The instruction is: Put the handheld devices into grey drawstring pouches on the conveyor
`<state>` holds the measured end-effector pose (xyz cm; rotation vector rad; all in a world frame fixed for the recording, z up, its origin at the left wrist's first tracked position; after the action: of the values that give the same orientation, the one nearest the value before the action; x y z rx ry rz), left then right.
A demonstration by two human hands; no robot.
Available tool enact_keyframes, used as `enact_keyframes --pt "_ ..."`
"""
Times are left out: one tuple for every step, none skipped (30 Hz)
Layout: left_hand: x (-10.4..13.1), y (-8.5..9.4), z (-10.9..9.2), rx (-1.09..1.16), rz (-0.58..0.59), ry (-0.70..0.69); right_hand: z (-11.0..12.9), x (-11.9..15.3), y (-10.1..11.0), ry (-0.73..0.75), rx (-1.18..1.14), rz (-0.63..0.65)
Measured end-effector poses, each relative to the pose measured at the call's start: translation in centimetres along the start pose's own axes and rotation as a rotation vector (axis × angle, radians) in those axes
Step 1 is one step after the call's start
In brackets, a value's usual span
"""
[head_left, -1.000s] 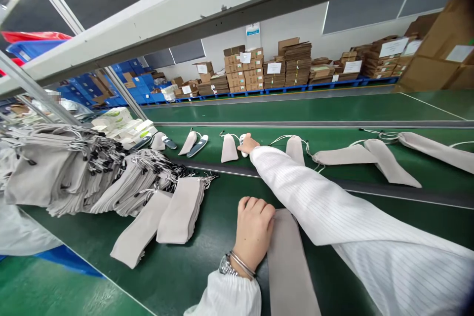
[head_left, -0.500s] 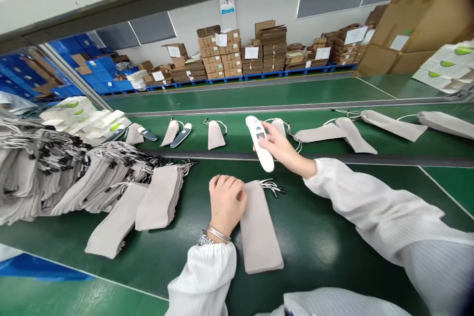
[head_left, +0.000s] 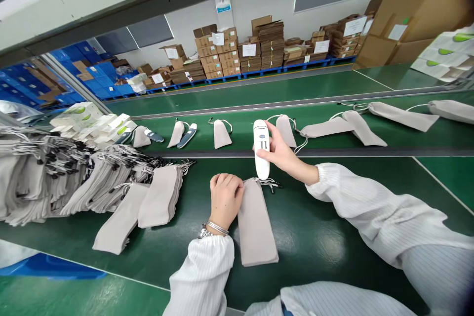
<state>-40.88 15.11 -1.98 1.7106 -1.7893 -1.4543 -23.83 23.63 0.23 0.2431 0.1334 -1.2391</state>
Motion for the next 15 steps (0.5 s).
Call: enact_keyframes --pt "0.0 0.1 -0.2 0.04 0.022 -0.012 0.2 0.0 0.0 -0.005 -0.016 0.003" --pt "-0.1 0.2 -0.4 0.082 0.041 -0.019 0.5 0.1 0.0 -0.011 -0.031 0.005" --pt "-0.1 0.4 -0.6 0.124 0.057 -0.021 0.7 0.1 0.0 -0.017 -0.044 0.004" --pt "-0.1 0.7 -0.9 0.16 0.069 -0.021 0.9 0.2 0.1 -0.023 -0.049 0.0" --pt "-0.1 1.0 -1.2 0.195 0.078 -0.022 1.1 0.2 0.1 -0.027 -0.049 -0.006" --pt "-0.1 1.3 -1.6 0.231 0.085 -0.026 1.1 0.3 0.2 -0.03 -0.045 -0.012" --pt "-0.1 1.6 -2.1 0.273 0.087 -0.032 1.2 0.3 0.2 -0.034 -0.04 -0.016" --pt "-0.2 1.9 -2.5 0.326 0.085 -0.038 1.1 0.4 0.1 -0.039 -0.035 -0.013" --pt "-0.2 2.2 -3.0 0.39 0.079 -0.042 1.0 0.5 0.0 -0.044 -0.036 -0.006" --pt "-0.2 2.4 -3.4 0.462 0.069 -0.04 1.0 0.6 -0.2 -0.047 -0.043 0.006" --pt "-0.3 2.7 -3.7 0.534 0.052 -0.033 0.9 0.8 -0.5 -0.047 -0.056 0.022" --pt "-0.4 2.9 -4.0 0.594 0.025 -0.018 1.0 0.9 -0.9 -0.043 -0.071 0.046" --pt "-0.5 3.1 -4.1 0.639 -0.016 0.004 1.2 1.1 -1.4 -0.028 -0.085 0.077" --pt "-0.7 3.4 -4.2 0.666 -0.074 0.032 1.5 1.3 -1.9 -0.004 -0.086 0.112" --pt "-0.8 3.8 -4.1 0.678 -0.153 0.061 1.9 1.6 -2.4 0.025 -0.071 0.153"
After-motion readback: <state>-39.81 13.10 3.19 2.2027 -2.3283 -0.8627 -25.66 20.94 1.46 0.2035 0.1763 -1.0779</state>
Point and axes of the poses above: each hand's wrist, its own x-axis away from the middle knuckle, its own y-axis out of the back of the hand, z = x × y, the point moved 7 cm from there along -x, towards the middle knuckle, and after that the axes turned 8 degrees about x, right-handed, at the moved point
